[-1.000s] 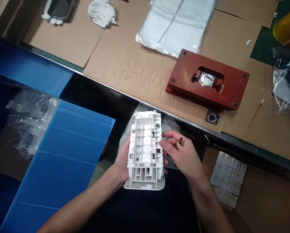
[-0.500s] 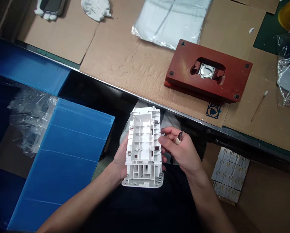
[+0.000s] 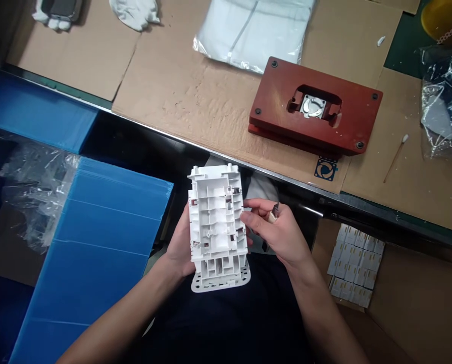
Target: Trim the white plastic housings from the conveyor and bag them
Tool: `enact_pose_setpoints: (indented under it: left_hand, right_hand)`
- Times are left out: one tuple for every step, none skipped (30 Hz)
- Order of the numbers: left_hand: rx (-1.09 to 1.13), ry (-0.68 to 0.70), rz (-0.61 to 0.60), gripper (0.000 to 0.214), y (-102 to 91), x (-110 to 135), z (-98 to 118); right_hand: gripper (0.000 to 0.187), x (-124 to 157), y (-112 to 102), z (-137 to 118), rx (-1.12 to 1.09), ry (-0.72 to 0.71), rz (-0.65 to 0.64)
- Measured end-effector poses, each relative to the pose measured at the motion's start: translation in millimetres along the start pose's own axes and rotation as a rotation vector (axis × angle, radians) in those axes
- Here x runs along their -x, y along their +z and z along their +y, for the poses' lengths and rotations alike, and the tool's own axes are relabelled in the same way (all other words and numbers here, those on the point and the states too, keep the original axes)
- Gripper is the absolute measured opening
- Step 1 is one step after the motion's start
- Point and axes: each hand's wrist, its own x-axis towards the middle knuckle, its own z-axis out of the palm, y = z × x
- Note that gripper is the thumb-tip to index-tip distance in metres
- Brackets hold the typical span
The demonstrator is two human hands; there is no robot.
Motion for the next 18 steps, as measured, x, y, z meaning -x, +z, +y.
enact_pose_setpoints:
  left_hand:
    - [-0.008, 0.019, 0.011, 0.087, -0.3, 0, 0]
    - [-0.014, 0.041, 0.024, 0.084, -0.7, 0, 0]
    - [-0.018, 0.064, 0.038, 0.081, -0.9, 0, 1]
    - [-0.017, 0.082, 0.051, 0.079, -1.0, 0, 1]
    - [-0.017, 0.101, 0.064, 0.077, -1.2, -1, 1]
    - [-0.02, 0.121, 0.076, 0.076, -1.8, -1, 0]
    - [-0.027, 0.145, 0.083, 0.076, -3.0, -1, -1]
    - [-0.036, 0.169, 0.086, 0.076, -5.2, -1, -2]
    - [-0.049, 0.205, 0.09, 0.077, -8.6, -1, -4]
    - [-0.068, 0.253, 0.095, 0.076, -13.3, -1, -7]
    - [-0.095, 0.31, 0.102, 0.074, -19.2, -1, -10]
    - [-0.127, 0.364, 0.104, 0.072, -26.1, -1, -14]
    - [-0.165, 0.416, 0.104, 0.068, -33.4, 0, -17]
    - [-0.204, 0.459, 0.099, 0.064, -40.6, 0, -20]
    - [-0.233, 0.491, 0.089, 0.061, -47.2, 1, -23]
    - [-0.252, 0.507, 0.075, 0.06, -52.6, 2, -24]
    - [-0.257, 0.511, 0.061, 0.06, -56.7, 3, -24]
    - [-0.253, 0.503, 0.047, 0.061, -59.5, 4, -24]
  right_hand:
    - [0.033, -1, 0, 0, 0.004, 0.0, 0.005]
    - [0.034, -1, 0, 1, 0.006, 0.001, 0.009]
    - [0.035, -1, 0, 1, 0.008, 0.004, 0.009]
    - [0.036, -2, 0, 1, 0.01, 0.007, 0.008]
    - [0.038, -2, 1, 2, 0.014, 0.008, 0.006]
    - [0.039, -2, 1, 2, 0.02, 0.01, 0.001]
    - [0.041, -2, 0, 2, 0.031, 0.013, -0.007]
    - [0.042, -3, 0, 2, 0.047, 0.013, -0.022]
    - [0.041, -4, 0, 2, 0.075, 0.008, -0.05]
    - [0.039, -4, -1, 2, 0.117, -0.011, -0.09]
    - [0.036, -6, -2, 1, 0.174, -0.045, -0.136]
    - [0.036, -7, -3, 1, 0.239, -0.092, -0.18]
    - [0.038, -9, -3, 1, 0.305, -0.143, -0.217]
    - [0.041, -10, -4, 1, 0.365, -0.188, -0.244]
    - [0.044, -12, -5, 1, 0.409, -0.223, -0.261]
    - [0.045, -13, -5, 2, 0.435, -0.246, -0.273]
    - [0.046, -14, -6, 3, 0.446, -0.258, -0.288]
    - [0.048, -15, -6, 4, 0.445, -0.267, -0.307]
